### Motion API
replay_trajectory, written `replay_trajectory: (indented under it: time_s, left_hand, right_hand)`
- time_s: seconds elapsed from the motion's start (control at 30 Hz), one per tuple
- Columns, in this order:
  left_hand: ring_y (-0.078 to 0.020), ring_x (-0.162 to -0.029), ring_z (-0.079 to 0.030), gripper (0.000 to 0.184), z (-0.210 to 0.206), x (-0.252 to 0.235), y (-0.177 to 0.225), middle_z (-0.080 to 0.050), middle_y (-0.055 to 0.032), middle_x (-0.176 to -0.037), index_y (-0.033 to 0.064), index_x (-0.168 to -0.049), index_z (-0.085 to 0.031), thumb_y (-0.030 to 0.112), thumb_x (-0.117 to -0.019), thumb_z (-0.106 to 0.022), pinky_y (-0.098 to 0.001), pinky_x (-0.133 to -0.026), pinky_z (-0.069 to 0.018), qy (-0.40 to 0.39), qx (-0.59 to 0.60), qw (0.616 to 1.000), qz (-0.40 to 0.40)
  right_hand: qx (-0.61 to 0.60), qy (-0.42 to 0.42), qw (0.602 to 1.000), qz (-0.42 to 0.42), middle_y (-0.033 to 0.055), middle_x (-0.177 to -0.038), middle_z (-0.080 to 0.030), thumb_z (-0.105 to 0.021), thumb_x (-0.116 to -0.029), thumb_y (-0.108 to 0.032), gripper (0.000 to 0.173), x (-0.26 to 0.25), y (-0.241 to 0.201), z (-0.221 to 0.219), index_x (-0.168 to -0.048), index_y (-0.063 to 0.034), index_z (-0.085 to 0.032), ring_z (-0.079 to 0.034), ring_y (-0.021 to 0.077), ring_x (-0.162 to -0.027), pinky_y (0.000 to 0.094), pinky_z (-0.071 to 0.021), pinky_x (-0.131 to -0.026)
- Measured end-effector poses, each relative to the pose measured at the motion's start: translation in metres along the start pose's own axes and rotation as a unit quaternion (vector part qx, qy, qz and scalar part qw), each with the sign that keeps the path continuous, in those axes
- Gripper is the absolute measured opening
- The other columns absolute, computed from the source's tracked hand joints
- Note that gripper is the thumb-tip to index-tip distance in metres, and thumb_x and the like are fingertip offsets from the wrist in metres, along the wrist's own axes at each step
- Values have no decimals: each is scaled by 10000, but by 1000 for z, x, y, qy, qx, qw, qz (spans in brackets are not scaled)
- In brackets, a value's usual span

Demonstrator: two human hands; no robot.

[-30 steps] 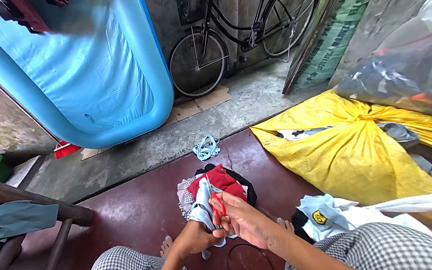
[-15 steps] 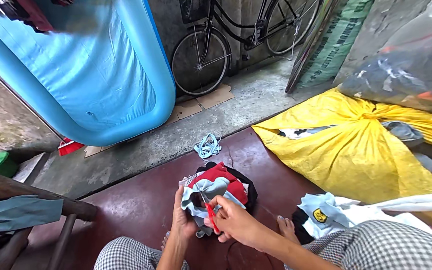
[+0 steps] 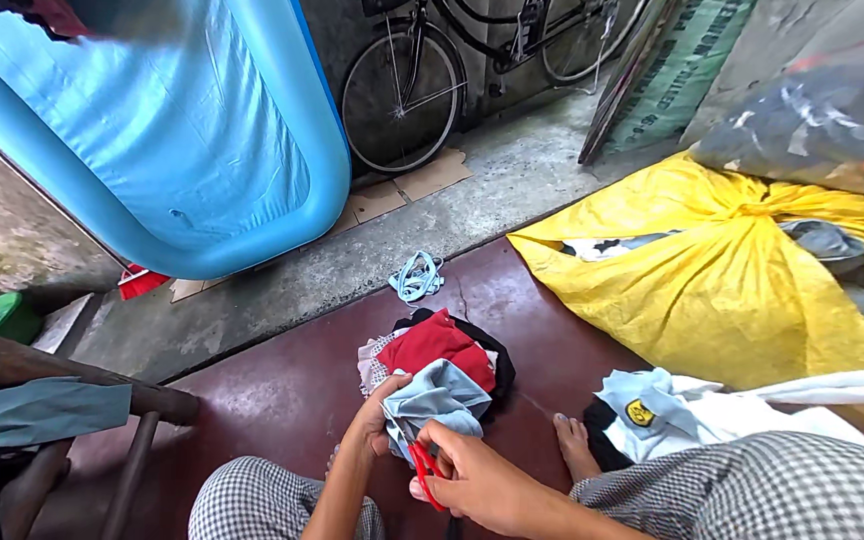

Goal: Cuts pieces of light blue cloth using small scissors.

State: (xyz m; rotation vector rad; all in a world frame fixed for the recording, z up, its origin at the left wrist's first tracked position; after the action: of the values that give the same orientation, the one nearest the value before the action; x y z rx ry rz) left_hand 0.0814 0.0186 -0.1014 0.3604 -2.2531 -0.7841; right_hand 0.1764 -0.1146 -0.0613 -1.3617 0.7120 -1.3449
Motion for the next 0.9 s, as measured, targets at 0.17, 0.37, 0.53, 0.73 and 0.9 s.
replay_trajectory:
  time_s: [0.17,0.37,0.53,0.73,0.9]
  left_hand:
    - [-272,-904,-722,341,-1,2,5,-717,-190,-989,5,-1176,-607,294,-1066,-463,-444,-803,-613,31,65,994,-77]
    - [-310,-817,-734,279,8,-1,20,-713,-218,-916,-2,-1081,-633,176,-879,-710,-485,-723,-625,0,266,937,-225]
    - [-297,-843,-732,298,-3,-6,5,-719,-201,-928,13,-1067,-655,291,-1001,-571,-463,-745,-621,-39,294,945,-139]
    - [-241,-866,-723,335,5,-6,21,-726,-162,-944,23,-1126,-645,301,-1060,-471,-421,-789,-611,-14,32,996,-79]
    - [-216,-913,-714,532,9,-4,25,-729,-130,-974,32,-1167,-650,474,-1088,-365,-412,-840,-599,-2,-168,985,-44]
  right_hand:
    - [4,17,1000,-7,63,-833,-615,-688,-944,-421,495,1,-2,9,-1295,-112,-528,-615,185,-655,380,-543,-616]
    - [4,26,1000,3,62,-849,-621,-699,-941,-413,510,-3,-7,16,-1319,-121,-519,-622,183,-670,374,-551,-632]
    - [62,34,997,18,82,-884,-638,-692,-937,-404,488,-7,-5,19,-1299,-110,-545,-627,204,-730,403,-533,-676]
    - [123,35,992,10,109,-916,-647,-671,-952,-371,451,0,-14,25,-1289,-97,-549,-646,253,-797,457,-533,-723]
    - [118,18,993,18,98,-898,-641,-674,-952,-385,458,3,-14,21,-1286,-102,-542,-642,235,-777,436,-534,-703]
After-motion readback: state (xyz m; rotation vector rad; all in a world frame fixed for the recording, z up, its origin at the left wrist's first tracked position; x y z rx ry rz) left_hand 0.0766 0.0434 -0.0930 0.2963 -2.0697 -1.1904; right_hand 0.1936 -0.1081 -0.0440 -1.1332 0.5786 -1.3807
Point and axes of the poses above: each hand's wrist, its own x-axis away from the middle knuckle, its own z-axis out of the back of the hand, y = z × x, the point moved 4 cm from there along -x, towards the middle knuckle
